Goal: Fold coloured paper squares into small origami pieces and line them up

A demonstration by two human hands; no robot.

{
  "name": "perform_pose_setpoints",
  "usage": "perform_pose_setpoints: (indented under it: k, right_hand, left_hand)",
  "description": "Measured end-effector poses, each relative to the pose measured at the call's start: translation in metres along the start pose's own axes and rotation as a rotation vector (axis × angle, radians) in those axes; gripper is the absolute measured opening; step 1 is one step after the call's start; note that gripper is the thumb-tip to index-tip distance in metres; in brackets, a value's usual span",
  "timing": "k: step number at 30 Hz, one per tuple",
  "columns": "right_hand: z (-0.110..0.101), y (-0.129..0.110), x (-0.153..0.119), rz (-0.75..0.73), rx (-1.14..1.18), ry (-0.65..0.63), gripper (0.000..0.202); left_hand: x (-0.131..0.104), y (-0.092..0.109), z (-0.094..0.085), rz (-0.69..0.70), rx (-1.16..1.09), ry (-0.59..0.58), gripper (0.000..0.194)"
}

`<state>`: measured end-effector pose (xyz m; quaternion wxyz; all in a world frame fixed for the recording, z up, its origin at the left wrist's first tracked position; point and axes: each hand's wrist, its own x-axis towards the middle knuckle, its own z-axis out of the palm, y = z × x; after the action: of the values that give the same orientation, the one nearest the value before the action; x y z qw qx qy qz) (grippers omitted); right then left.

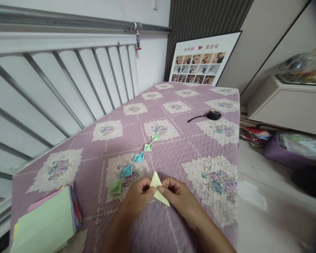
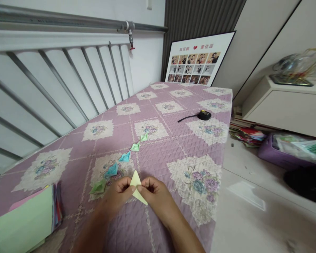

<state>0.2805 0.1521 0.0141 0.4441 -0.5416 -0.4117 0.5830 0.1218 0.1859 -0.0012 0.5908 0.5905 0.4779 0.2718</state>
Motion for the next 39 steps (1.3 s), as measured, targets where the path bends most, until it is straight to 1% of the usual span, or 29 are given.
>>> perform_pose_setpoints:
  k: [4, 7, 11, 14, 17, 19, 21, 25, 27, 34, 37, 39]
  right_hand:
    - [0.001, 0.003, -0.001, -0.047, -0.079, 0.048, 0.031]
    - [0.002, 0.001, -0.002, -0.063, -0.101, 0.076, 0.031]
    - [0.004, -0.001, -0.002, -0.055, -0.063, 0.094, 0.033]
    - [0.006, -0.001, -0.001, -0.054, -0.038, 0.146, 0.036]
    - [0.007, 0.000, -0.001, -0.056, -0.007, 0.162, 0.038]
    - [0.006, 0.000, -0.001, -0.044, 0.031, 0.129, 0.039]
    - [0.005, 0.001, -0.002, -0.018, 0.120, 0.064, 0.038]
    - [0.004, 0.002, -0.005, 0.035, 0.383, -0.091, 0.037]
    - [0.005, 0.001, -0.006, 0.061, 0.461, -0.145, 0.036]
    - [0.008, -0.003, -0.010, 0.075, 0.540, -0.196, 0.035]
    - [0.009, -0.004, -0.011, 0.070, 0.551, -0.226, 0.035]
    - [0.009, -0.005, -0.012, 0.083, 0.551, -0.221, 0.036]
  left_hand:
    - [-0.001, 0.002, -0.001, 0.002, 0.007, -0.013, 0.017]
    - [-0.002, 0.003, -0.001, -0.017, 0.040, 0.016, 0.020]
    - [-0.001, 0.001, 0.001, 0.011, -0.005, 0.034, 0.021]
    - [0.001, -0.001, 0.002, 0.035, -0.056, 0.030, 0.021]
    - [0.002, -0.002, 0.002, 0.028, -0.085, 0.038, 0.022]
    - [0.002, -0.004, 0.001, -0.009, -0.109, 0.050, 0.023]
    - [0.002, -0.005, 0.000, -0.034, -0.148, 0.041, 0.023]
    - [0.001, -0.007, -0.001, -0.017, -0.245, -0.031, 0.023]
    - [0.000, -0.005, 0.000, -0.008, -0.286, -0.068, 0.025]
    - [-0.005, 0.004, 0.003, -0.023, -0.416, -0.111, 0.029]
    - [-0.005, 0.002, 0.002, -0.005, -0.458, -0.126, 0.029]
    - [-0.004, -0.001, 0.001, 0.008, -0.482, -0.142, 0.028]
